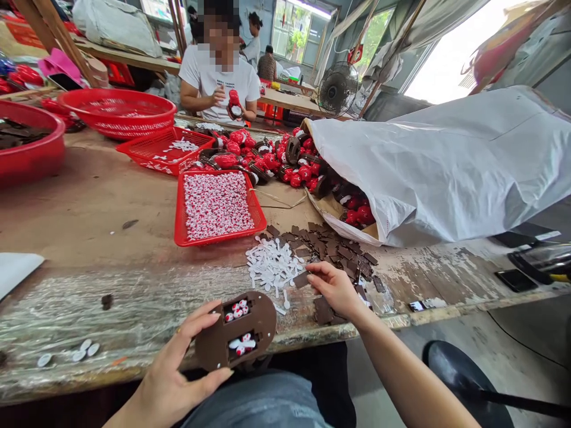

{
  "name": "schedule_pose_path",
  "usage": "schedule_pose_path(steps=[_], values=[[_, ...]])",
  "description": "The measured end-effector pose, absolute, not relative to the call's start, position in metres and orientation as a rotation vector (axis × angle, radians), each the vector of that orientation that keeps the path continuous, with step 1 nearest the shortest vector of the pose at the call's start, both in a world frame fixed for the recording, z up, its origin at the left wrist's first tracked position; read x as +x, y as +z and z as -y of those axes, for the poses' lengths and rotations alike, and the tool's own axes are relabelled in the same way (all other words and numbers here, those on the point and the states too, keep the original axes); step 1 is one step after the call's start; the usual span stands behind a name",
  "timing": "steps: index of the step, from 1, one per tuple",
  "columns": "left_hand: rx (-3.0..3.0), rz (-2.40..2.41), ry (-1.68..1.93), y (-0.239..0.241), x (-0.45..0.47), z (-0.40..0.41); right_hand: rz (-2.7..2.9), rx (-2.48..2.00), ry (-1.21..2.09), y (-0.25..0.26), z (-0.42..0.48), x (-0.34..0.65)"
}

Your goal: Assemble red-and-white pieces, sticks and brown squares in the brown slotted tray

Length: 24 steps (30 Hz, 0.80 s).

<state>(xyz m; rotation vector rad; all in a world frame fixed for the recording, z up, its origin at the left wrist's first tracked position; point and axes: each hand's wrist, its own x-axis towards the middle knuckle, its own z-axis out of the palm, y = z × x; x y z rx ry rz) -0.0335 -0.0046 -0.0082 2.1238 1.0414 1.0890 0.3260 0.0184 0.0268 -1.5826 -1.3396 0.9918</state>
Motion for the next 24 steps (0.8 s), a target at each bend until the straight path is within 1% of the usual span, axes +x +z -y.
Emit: schedule_pose_path(steps=[2, 4, 6, 9, 12, 16, 22, 24], values=[[2.128, -1.052, 1.083, -0.007, -0.032, 0.005, 1.364, -1.499, 1.015, 0.038, -0.014, 0.318], [2.119, -1.058, 1.075, -0.005, -0.031, 0.005, 1.44, -1.378, 0.944, 0.047, -0.01, 0.307], [2.104, -1.054, 1.073, -0.003, -0.029, 0.005, 1.624, -1.254, 0.738, 0.051, -0.006, 0.295], [2.08, -1.039, 1.074, -0.001, -0.028, 0.005, 1.994, -1.086, 0.344, 0.048, -0.002, 0.282], [2.07, -1.031, 1.078, 0.001, -0.028, 0.004, 2.212, -0.999, 0.195, 0.04, 0.003, 0.277], [2.078, -0.998, 1.101, 0.002, -0.027, 0.003, 2.16, -0.976, 0.317, 0.031, 0.006, 0.274], [2.097, -0.989, 1.089, 0.0, -0.027, 0.004, 1.952, -0.947, 0.761, 0.039, -0.004, 0.27], [2.104, -0.988, 1.081, 0.0, -0.027, 0.005, 1.929, -0.943, 0.803, 0.045, -0.008, 0.268]])
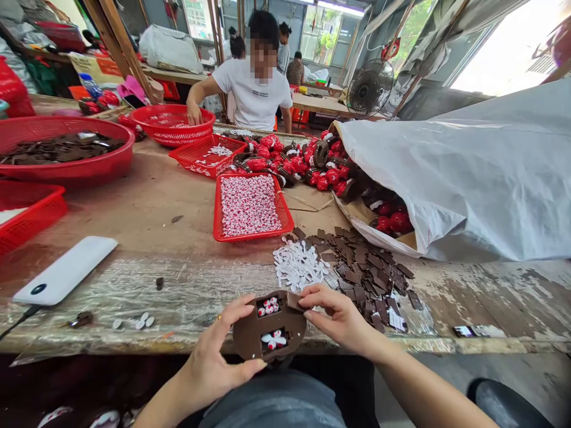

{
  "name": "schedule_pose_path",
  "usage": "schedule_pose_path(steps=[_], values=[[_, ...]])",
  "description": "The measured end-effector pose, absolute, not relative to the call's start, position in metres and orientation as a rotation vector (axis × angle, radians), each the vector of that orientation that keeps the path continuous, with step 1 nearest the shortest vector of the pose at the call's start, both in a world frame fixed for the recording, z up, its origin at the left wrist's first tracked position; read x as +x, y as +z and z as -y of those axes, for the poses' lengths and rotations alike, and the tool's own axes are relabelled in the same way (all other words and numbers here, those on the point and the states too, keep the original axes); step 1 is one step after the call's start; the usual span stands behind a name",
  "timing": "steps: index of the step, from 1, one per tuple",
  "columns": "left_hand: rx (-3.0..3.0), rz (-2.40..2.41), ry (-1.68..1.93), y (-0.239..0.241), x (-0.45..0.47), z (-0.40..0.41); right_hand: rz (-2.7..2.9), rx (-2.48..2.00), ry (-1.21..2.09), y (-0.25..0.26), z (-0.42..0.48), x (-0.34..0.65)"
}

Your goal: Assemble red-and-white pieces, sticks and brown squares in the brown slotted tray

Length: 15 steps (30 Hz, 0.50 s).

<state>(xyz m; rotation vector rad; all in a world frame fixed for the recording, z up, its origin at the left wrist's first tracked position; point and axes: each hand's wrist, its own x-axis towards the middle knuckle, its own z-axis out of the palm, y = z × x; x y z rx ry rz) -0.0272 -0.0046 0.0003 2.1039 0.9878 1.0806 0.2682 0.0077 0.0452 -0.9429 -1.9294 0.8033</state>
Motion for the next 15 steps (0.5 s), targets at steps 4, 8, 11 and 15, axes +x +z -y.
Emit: schedule_pose_path(steps=[4, 8, 11, 15], values=[[2.113, -0.995, 1.079, 0.002, -0.027, 0.005, 2.091, -0.879, 0.718, 0.064, -0.015, 0.259], [2.113, -0.988, 1.093, 0.002, -0.024, 0.005, 2.403, -0.823, 0.572, 0.082, -0.027, 0.244], [2.111, -0.994, 1.093, 0.001, -0.025, 0.005, 2.525, -0.803, 0.531, 0.086, -0.034, 0.236], [2.118, -1.002, 1.082, 0.0, -0.027, 0.005, 2.524, -0.756, 0.586, 0.08, -0.037, 0.236]])
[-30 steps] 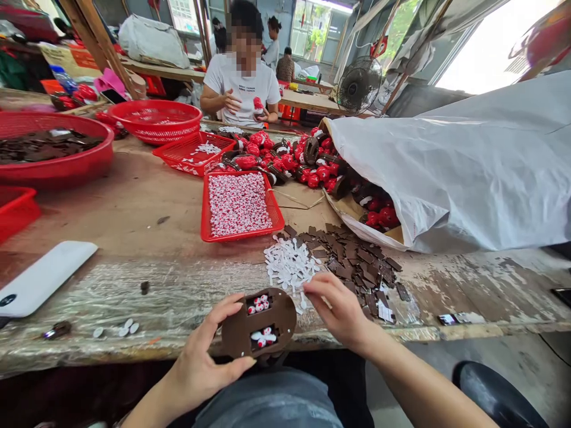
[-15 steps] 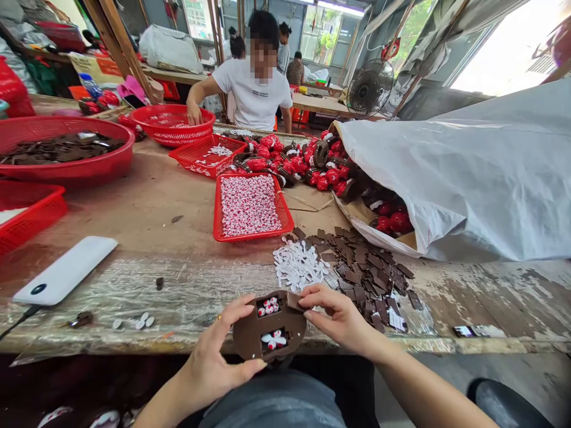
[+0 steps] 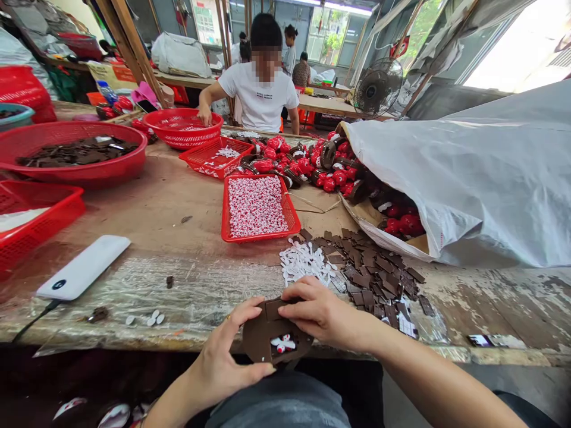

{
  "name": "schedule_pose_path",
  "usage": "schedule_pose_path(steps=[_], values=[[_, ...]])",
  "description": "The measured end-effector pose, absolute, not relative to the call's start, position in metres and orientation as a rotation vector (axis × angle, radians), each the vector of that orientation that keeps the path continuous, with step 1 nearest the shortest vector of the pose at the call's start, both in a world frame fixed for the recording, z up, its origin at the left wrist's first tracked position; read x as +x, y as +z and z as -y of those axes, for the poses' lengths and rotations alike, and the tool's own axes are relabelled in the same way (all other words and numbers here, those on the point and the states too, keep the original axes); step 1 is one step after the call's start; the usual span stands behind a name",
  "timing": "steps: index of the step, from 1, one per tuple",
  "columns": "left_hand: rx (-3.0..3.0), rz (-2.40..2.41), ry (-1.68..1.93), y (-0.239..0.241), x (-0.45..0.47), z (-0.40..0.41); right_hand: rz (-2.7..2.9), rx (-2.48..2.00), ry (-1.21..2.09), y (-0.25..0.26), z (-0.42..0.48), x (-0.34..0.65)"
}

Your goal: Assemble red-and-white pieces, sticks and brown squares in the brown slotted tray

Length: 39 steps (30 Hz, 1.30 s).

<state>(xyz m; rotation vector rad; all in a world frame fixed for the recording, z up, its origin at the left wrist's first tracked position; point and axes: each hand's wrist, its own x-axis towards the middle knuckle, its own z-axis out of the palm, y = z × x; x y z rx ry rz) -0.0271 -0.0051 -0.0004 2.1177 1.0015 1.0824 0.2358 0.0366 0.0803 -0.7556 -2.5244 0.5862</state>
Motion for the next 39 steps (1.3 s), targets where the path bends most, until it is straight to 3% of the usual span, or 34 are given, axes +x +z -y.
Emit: schedule_pose_path(steps=[5, 10, 15, 17, 22, 25, 29, 31, 36, 39], values=[[2.263, -0.921, 1.056, 0.006, -0.029, 0.0, 2.423, -0.847, 0.895, 0.072, -0.037, 0.244], [2.389, -0.857, 1.057, 0.014, -0.026, -0.004, 1.855, -1.292, 1.386, 0.057, -0.036, 0.232], [2.492, -0.845, 1.061, 0.013, -0.027, -0.003, 1.8, -1.323, 1.47, 0.05, -0.032, 0.227], [2.483, -0.876, 1.051, 0.007, -0.031, -0.002, 1.849, -1.396, 1.3, 0.049, -0.034, 0.247], [2.416, -0.953, 1.061, -0.005, -0.037, -0.002, 1.985, -2.228, 0.307, 0.041, -0.043, 0.335], [2.387, -0.971, 1.114, -0.001, -0.035, -0.004, 2.116, -2.409, 0.227, 0.035, -0.042, 0.368], [2.311, -0.961, 1.134, 0.007, -0.029, -0.003, 2.065, -2.276, 0.172, 0.026, -0.042, 0.382], [2.268, -0.934, 1.151, 0.007, -0.026, -0.004, 1.872, -2.15, 0.309, 0.02, -0.048, 0.381], [2.207, -0.932, 1.103, 0.003, -0.022, -0.007, 1.438, -1.546, 1.108, 0.02, -0.042, 0.336], [2.194, -0.931, 1.118, 0.003, -0.02, -0.004, 1.25, -1.352, 1.313, 0.024, -0.022, 0.292]])
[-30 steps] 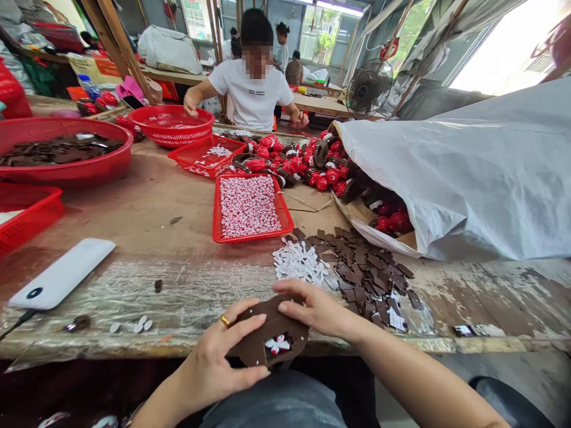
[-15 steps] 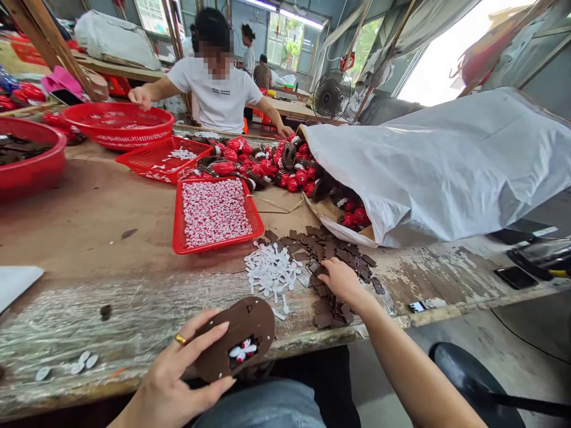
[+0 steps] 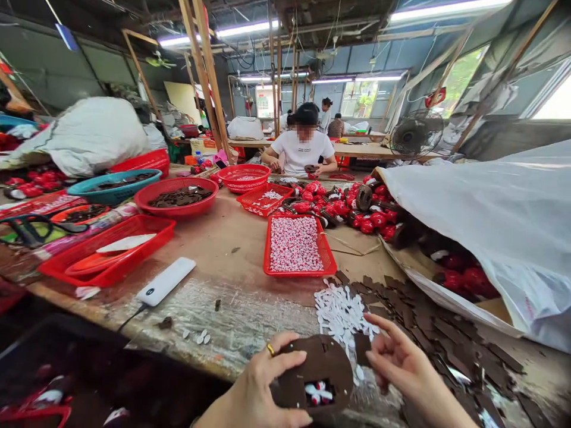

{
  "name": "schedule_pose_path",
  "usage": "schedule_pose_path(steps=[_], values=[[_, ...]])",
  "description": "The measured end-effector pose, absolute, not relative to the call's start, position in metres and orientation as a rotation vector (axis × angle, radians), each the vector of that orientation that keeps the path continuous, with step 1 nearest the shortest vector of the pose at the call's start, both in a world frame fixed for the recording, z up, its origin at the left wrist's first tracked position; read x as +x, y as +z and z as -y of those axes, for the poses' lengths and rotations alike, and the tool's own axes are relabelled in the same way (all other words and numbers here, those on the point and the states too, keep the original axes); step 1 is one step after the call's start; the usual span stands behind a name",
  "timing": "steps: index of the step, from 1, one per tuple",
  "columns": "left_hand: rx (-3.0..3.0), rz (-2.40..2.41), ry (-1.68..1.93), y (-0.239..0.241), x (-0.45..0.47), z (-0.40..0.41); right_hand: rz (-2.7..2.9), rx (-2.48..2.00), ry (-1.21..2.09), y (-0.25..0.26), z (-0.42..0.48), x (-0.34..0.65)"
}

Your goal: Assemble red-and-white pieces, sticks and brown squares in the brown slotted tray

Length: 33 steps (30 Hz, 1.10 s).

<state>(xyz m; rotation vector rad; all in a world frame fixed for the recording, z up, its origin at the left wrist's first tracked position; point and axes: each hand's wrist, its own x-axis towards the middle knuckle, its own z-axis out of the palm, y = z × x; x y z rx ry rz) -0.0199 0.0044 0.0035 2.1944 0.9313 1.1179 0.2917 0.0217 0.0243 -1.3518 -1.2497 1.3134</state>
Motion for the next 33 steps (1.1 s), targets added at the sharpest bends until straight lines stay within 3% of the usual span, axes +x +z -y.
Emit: schedule_pose_path(steps=[10, 18, 25, 30, 33], values=[[2.21, -1.104, 1.235, -0.001, -0.012, 0.007, 0.989, -1.234, 1.465, 0.048, 0.003, 0.251], [2.297, -1.114, 1.237, 0.009, -0.01, 0.007, 1.856, -1.21, 0.879, 0.049, 0.012, 0.265], [2.311, -1.111, 1.202, 0.007, -0.01, 0.009, 1.746, -1.196, 1.152, 0.061, 0.016, 0.267], [2.323, -1.099, 1.179, 0.01, -0.009, 0.012, 2.133, -1.13, 0.822, 0.065, 0.013, 0.267], [2.317, -1.092, 1.185, 0.01, -0.009, 0.011, 2.134, -1.166, 0.784, 0.069, 0.013, 0.271]])
